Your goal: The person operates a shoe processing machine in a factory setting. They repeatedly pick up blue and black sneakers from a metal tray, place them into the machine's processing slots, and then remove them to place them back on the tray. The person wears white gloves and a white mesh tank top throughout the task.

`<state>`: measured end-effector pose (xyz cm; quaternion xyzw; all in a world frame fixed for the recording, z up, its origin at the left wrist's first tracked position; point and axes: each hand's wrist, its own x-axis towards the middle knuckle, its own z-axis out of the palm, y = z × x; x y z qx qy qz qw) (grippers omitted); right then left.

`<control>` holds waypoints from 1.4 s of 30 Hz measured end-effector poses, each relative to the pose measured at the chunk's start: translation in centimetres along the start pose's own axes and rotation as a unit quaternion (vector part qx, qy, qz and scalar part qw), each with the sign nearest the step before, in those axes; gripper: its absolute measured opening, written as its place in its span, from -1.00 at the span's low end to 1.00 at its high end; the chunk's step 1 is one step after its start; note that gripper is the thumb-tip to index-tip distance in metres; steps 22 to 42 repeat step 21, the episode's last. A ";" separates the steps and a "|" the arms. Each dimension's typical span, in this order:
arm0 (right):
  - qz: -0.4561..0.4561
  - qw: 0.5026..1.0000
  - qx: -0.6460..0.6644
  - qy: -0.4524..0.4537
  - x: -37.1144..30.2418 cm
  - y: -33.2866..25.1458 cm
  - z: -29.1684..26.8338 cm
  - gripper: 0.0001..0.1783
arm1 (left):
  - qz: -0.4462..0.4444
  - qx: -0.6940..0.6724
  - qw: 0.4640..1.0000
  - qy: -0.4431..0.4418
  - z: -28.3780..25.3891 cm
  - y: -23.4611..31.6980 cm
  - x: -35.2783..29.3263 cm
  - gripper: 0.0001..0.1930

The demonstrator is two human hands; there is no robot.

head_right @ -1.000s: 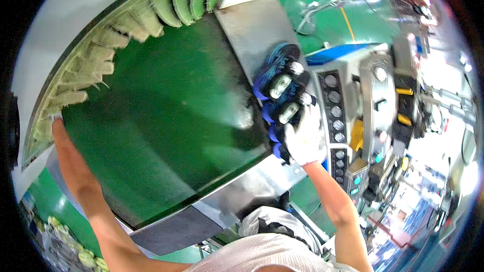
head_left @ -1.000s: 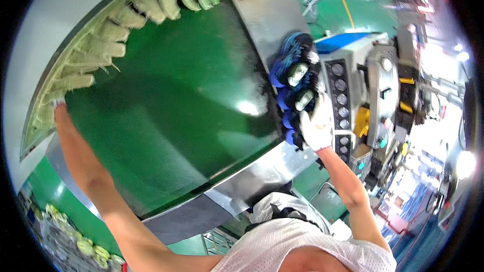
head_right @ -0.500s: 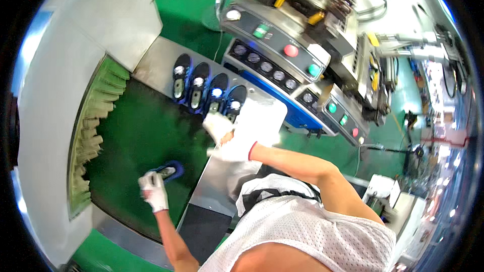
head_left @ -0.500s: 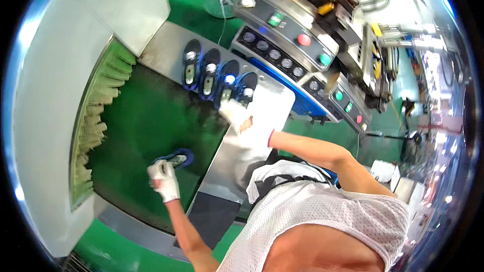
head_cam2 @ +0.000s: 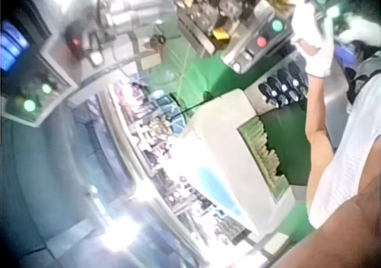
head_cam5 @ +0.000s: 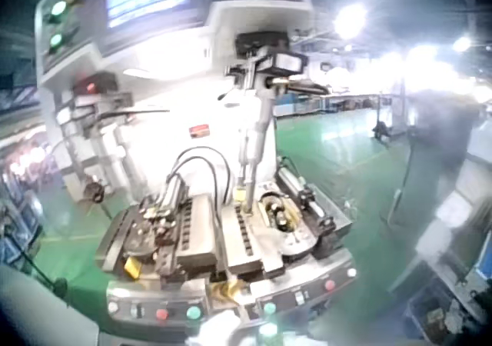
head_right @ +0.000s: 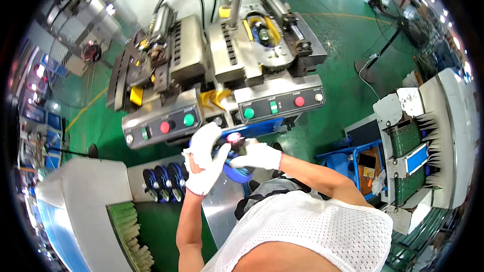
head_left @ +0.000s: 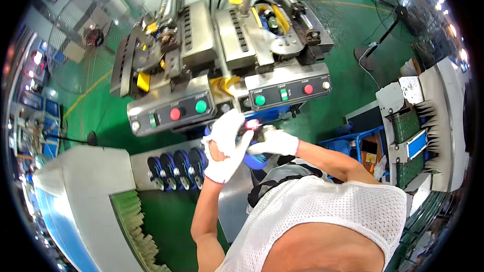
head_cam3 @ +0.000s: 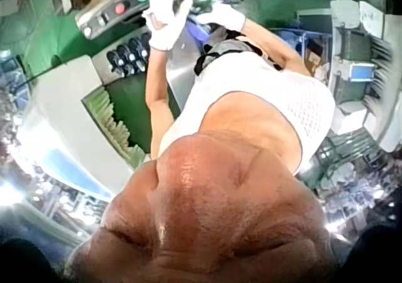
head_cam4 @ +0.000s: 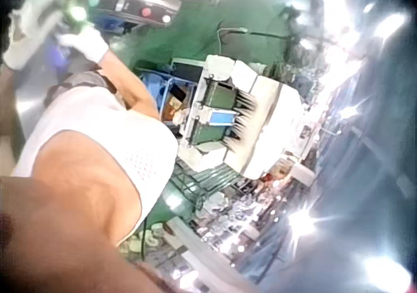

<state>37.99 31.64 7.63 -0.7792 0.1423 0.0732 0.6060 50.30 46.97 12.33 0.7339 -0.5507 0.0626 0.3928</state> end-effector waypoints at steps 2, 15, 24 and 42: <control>0.012 0.957 0.278 0.082 -1.5 4.5 -3.2 -0.27 | 0.018 0.015 1.000 0.020 1.4 0.9 6.0 -0.50; 0.014 0.739 0.531 0.415 -9.4 11.7 -18.7 -0.67 | -0.325 -0.080 0.942 -0.022 32.6 -13.0 36.4 -0.30; -0.070 0.729 0.529 0.429 -10.2 10.5 -22.4 -0.10 | -0.428 0.063 0.900 -0.059 42.0 -17.8 40.4 -0.27; -0.070 0.729 0.529 0.429 -10.2 10.5 -22.4 -0.10 | -0.428 0.063 0.900 -0.059 42.0 -17.8 40.4 -0.27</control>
